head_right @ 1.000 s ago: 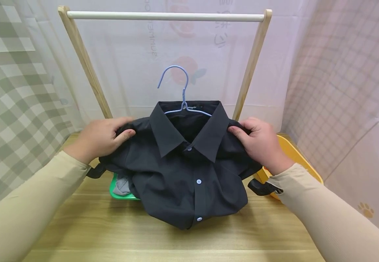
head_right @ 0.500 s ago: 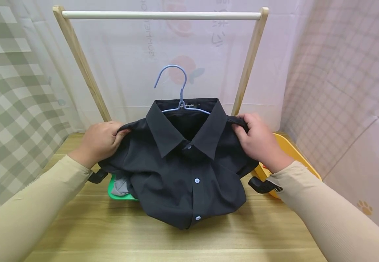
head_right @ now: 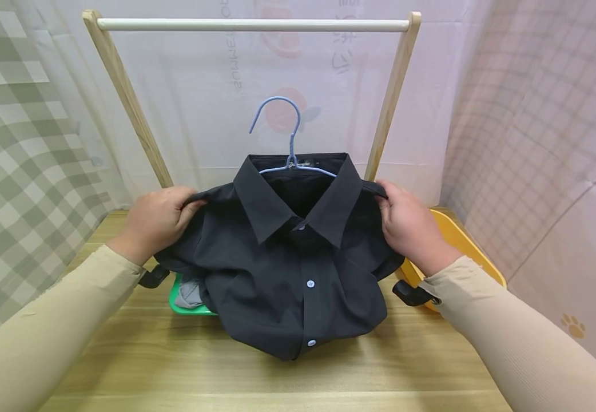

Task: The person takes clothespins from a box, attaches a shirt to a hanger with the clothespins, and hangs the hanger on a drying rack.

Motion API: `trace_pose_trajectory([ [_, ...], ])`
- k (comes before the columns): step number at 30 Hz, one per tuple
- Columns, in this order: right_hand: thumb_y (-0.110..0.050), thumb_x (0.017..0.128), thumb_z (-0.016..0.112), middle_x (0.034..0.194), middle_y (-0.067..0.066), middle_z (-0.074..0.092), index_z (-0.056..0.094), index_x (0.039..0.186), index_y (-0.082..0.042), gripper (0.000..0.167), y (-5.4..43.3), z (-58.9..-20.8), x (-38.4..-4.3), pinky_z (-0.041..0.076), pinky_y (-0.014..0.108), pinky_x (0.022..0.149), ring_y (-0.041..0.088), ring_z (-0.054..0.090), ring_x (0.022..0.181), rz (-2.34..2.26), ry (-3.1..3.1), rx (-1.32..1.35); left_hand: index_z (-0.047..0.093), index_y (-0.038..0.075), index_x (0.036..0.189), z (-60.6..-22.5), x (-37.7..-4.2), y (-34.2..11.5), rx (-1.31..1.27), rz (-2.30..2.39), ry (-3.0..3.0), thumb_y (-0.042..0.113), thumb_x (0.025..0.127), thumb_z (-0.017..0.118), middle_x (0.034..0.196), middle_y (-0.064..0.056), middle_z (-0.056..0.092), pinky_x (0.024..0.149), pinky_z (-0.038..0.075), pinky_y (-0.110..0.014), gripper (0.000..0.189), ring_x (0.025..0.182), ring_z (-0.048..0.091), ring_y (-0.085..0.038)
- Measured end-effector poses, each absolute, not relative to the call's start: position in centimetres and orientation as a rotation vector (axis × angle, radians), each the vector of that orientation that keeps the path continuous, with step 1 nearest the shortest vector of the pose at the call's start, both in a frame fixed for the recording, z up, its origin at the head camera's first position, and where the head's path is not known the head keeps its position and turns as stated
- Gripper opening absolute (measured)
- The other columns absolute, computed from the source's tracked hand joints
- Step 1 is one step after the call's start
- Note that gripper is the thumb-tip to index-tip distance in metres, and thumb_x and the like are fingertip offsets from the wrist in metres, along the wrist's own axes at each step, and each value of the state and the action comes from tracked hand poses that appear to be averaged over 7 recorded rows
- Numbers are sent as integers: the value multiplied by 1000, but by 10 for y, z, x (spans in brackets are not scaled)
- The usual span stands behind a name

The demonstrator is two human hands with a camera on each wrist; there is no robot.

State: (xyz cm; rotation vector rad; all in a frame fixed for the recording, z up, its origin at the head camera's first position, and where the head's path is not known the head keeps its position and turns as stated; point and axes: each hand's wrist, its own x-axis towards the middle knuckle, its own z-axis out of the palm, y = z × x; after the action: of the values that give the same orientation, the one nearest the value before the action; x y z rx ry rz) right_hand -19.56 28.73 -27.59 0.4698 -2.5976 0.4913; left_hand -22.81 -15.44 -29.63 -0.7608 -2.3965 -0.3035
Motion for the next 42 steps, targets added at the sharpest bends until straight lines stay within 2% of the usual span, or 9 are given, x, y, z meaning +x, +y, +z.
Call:
trace_pose_trajectory([
  [5, -12, 111, 50, 110, 27, 69, 58, 133, 2, 27, 290, -277, -195, 53, 65, 87, 44, 66, 95, 465, -2587, 455, 53, 9, 80, -297, -228, -154, -740, -252, -2421, 28, 105, 65, 67, -8, 55, 53, 47, -44, 33, 60, 58, -29],
  [9, -11, 111, 50, 131, 34, 65, 52, 145, 8, 39, 290, -278, -195, 51, 69, 97, 52, 66, 111, 441, -2622, 421, 58, 7, 84, -299, -227, -154, -712, -235, -2440, 27, 106, 63, 71, -11, 60, 54, 50, -47, 30, 62, 62, -32],
  [14, -12, 111, 48, 150, 38, 51, 37, 157, 11, 52, 288, -278, -195, 45, 70, 107, 56, 58, 128, 406, -2694, 354, 65, 5, 90, -302, -227, -153, -711, -246, -2424, 26, 106, 63, 75, -12, 65, 55, 53, -48, 26, 62, 64, -33],
  [19, -13, 112, 48, 160, 33, 40, 32, 160, 10, 56, 289, -277, -195, 39, 68, 114, 54, 46, 143, 393, -2727, 336, 70, 4, 99, -303, -227, -153, -714, -251, -2439, 23, 106, 62, 86, -15, 72, 60, 56, -51, 22, 69, 68, -34],
  [32, -11, 111, 49, 163, 34, 35, 30, 159, 12, 56, 291, -280, -194, 35, 66, 117, 52, 39, 149, 427, -2727, 385, 74, 5, 121, -304, -228, -152, -714, -285, -2450, 23, 108, 61, 112, -16, 79, 69, 60, -53, 26, 86, 76, -36],
  [42, -18, 111, 54, 163, 31, 36, 33, 159, 9, 59, 302, -286, -191, 37, 65, 116, 51, 42, 148, 478, -2678, 432, 72, 4, 124, -310, -227, -154, -720, -312, -2431, 21, 108, 60, 117, -17, 78, 73, 61, -53, 27, 92, 76, -36],
])
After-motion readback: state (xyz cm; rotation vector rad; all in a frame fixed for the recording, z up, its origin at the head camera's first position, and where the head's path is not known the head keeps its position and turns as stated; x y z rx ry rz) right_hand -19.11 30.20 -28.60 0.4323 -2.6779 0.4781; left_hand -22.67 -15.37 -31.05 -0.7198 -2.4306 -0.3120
